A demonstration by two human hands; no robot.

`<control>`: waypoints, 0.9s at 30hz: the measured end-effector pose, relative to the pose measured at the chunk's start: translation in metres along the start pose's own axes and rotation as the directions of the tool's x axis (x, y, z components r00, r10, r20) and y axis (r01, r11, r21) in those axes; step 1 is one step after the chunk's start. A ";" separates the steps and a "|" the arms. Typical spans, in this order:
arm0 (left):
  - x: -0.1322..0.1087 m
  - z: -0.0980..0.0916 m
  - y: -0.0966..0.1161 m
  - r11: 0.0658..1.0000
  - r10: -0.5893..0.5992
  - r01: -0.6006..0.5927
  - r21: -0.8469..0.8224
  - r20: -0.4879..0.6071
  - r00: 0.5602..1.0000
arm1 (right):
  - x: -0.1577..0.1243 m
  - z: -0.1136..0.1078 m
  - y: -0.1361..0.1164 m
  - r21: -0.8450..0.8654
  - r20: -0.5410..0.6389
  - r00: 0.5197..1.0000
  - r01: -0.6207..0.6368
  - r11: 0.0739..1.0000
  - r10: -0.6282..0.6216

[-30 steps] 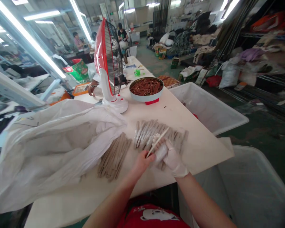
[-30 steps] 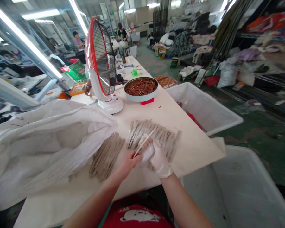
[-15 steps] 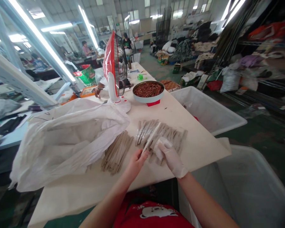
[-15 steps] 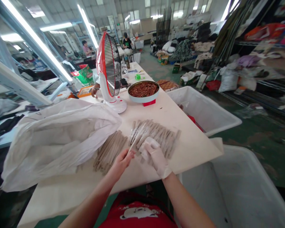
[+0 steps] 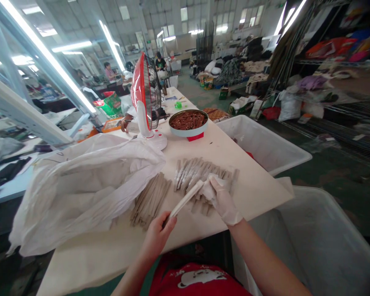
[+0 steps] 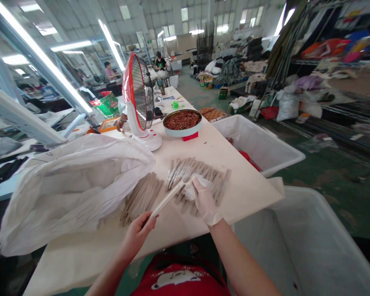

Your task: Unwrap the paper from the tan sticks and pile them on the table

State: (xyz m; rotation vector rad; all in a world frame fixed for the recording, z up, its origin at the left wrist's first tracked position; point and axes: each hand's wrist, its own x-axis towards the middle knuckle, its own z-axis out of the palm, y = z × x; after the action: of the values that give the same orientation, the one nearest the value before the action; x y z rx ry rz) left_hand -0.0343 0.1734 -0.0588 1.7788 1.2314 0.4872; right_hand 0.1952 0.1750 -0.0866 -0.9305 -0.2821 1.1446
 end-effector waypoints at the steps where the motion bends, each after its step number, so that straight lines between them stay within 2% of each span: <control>1: 0.003 0.001 0.003 1.000 0.002 -0.002 -0.020 -0.028 1.000 | -0.002 0.002 0.001 -0.002 0.024 1.000 -0.014 1.000 0.014; 5: 0.014 0.005 0.012 1.000 0.018 -0.019 -0.021 -0.034 0.999 | -0.010 0.010 0.001 -0.033 0.080 0.996 -0.033 0.999 0.035; 9: 0.013 0.004 0.007 1.000 0.008 -0.008 0.003 -0.022 1.000 | -0.017 0.008 -0.012 -0.048 0.156 0.979 -0.124 0.991 0.130; 11: 0.010 0.002 0.004 1.000 -0.006 0.007 0.008 -0.020 1.000 | -0.018 0.004 -0.017 -0.073 0.197 0.970 -0.132 0.989 0.144; 15: 0.002 -0.005 0.009 0.997 0.010 -0.014 0.076 0.049 0.999 | -0.012 -0.006 -0.018 -0.019 0.079 0.995 -0.067 0.998 0.068; 20: -0.008 -0.008 0.024 0.975 0.062 -0.094 0.202 0.163 0.985 | -0.004 -0.011 -0.014 0.057 -0.034 0.996 -0.085 0.995 0.087; 23: -0.009 -0.008 0.028 0.956 0.060 -0.103 0.275 0.161 0.985 | -0.005 -0.010 -0.013 0.052 -0.051 0.994 -0.093 0.994 0.096; 27: -0.008 -0.011 0.025 0.919 0.054 -0.089 0.383 0.102 0.993 | -0.008 -0.011 -0.015 -0.045 -0.004 0.998 -0.065 0.997 0.065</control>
State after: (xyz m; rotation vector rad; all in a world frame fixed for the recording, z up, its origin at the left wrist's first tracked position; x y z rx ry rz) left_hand -0.0324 0.1687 -0.0313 2.1599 1.2660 0.2076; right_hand 0.2083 0.1606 -0.0805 -0.9873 -0.2783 1.2002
